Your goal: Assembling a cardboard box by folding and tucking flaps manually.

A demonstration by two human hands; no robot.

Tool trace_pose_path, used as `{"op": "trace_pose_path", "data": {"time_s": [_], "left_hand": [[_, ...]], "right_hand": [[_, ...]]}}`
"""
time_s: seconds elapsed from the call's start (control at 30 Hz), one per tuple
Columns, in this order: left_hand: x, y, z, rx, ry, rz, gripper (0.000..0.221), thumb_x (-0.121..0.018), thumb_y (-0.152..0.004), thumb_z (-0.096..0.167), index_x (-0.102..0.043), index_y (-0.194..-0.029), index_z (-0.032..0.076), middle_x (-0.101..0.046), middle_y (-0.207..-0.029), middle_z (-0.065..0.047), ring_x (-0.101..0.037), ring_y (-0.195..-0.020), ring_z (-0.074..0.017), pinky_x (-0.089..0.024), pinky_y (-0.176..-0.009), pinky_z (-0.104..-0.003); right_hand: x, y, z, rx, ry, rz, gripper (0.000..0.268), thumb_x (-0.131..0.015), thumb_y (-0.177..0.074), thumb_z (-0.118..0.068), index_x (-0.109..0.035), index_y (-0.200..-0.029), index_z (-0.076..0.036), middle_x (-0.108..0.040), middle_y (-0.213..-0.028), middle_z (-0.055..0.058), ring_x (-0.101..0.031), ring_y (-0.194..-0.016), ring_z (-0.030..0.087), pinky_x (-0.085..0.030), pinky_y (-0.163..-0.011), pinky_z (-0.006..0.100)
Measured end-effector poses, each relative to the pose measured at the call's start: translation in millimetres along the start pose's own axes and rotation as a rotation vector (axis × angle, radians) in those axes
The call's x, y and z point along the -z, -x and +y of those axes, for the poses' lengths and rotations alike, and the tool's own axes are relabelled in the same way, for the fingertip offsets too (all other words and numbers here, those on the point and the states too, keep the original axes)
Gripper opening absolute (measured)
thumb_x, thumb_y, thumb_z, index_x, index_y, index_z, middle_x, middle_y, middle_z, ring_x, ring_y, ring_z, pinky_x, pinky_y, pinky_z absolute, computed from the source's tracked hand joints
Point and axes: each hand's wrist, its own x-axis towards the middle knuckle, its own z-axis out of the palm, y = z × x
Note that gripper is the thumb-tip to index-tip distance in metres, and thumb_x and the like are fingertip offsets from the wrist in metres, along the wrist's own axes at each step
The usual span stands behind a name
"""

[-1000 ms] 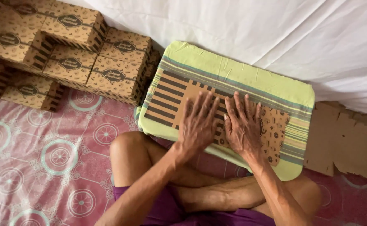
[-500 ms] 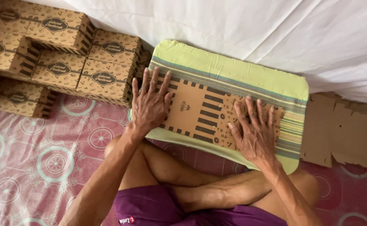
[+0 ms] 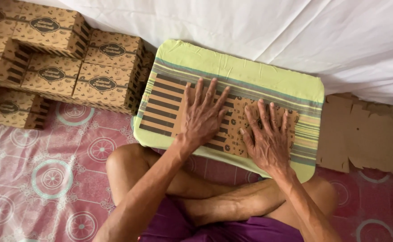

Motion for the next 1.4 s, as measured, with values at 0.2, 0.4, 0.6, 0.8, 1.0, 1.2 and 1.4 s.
{"op": "trace_pose_path", "data": {"time_s": [0.2,0.4,0.6,0.8,1.0,1.2,1.4], "left_hand": [[16.4,-7.2,-33.1,-0.103,0.022,0.051,0.065,-0.028,-0.103,0.066,-0.039,-0.158,0.035,-0.028,-0.167,-0.013,-0.016,-0.155,-0.0407,-0.01,-0.122,-0.065],[23.7,28.6,-44.3,-0.214,0.01,-0.078,0.108,-0.044,-0.076,0.092,-0.025,-0.164,0.032,-0.022,-0.17,-0.011,-0.013,-0.156,-0.0418,-0.003,-0.122,-0.065],[22.6,-16.6,-41.8,-0.163,0.018,-0.023,0.107,-0.052,-0.075,0.092,-0.028,-0.163,0.035,-0.027,-0.169,-0.011,-0.016,-0.155,-0.0419,-0.004,-0.122,-0.066],[14.4,-64.5,-46.2,-0.115,0.049,0.018,0.101,-0.039,-0.076,0.098,-0.035,-0.159,0.04,-0.029,-0.168,-0.011,-0.017,-0.155,-0.0419,-0.007,-0.121,-0.069],[8.2,-69.6,-46.2,-0.067,0.061,0.059,0.084,-0.049,-0.092,0.079,-0.028,-0.163,0.039,-0.025,-0.169,-0.015,-0.017,-0.155,-0.0438,-0.006,-0.121,-0.069],[17.9,-24.8,-28.9,-0.08,0.058,0.093,0.101,-0.045,-0.084,0.087,-0.03,-0.164,0.028,-0.032,-0.165,-0.019,-0.02,-0.153,-0.0451,-0.011,-0.118,-0.072],[34.9,37.0,-29.5,-0.133,0.057,0.014,0.112,-0.043,-0.076,0.093,-0.025,-0.164,0.027,-0.031,-0.166,-0.018,-0.018,-0.153,-0.0447,-0.009,-0.119,-0.07]], "right_hand": [[-1.3,1.4,3.6,-0.011,-0.005,-0.007,0.058,-0.033,-0.109,-0.051,-0.029,-0.163,-0.03,-0.018,-0.171,0.011,-0.017,-0.154,0.042,-0.007,-0.121,0.07],[3.7,0.5,-0.3,-0.015,-0.022,-0.008,0.058,-0.033,-0.109,-0.051,-0.031,-0.163,-0.029,-0.02,-0.17,0.012,-0.014,-0.156,0.04,-0.005,-0.121,0.069],[2.8,0.5,-1.5,0.004,0.009,-0.008,0.057,-0.031,-0.109,-0.052,-0.033,-0.162,-0.031,-0.019,-0.171,0.008,-0.015,-0.155,0.038,-0.004,-0.121,0.07],[-1.1,1.2,-0.8,0.015,0.016,0.02,0.056,-0.031,-0.109,-0.051,-0.034,-0.161,-0.031,-0.017,-0.172,0.007,-0.015,-0.155,0.04,-0.004,-0.121,0.071],[-9.4,3.6,3.9,0.021,0.034,0.04,0.057,-0.03,-0.108,-0.052,-0.035,-0.161,-0.031,-0.018,-0.172,0.006,-0.016,-0.156,0.039,-0.005,-0.121,0.071],[-2.2,2.4,-1.8,0.018,0.026,0.057,0.057,-0.032,-0.108,-0.052,-0.034,-0.161,-0.032,-0.023,-0.17,0.008,-0.018,-0.155,0.04,-0.005,-0.12,0.072],[-3.5,3.2,0.6,0.011,0.013,0.032,0.058,-0.033,-0.107,-0.054,-0.034,-0.161,-0.034,-0.023,-0.17,0.008,-0.018,-0.155,0.039,-0.006,-0.12,0.073]]}}
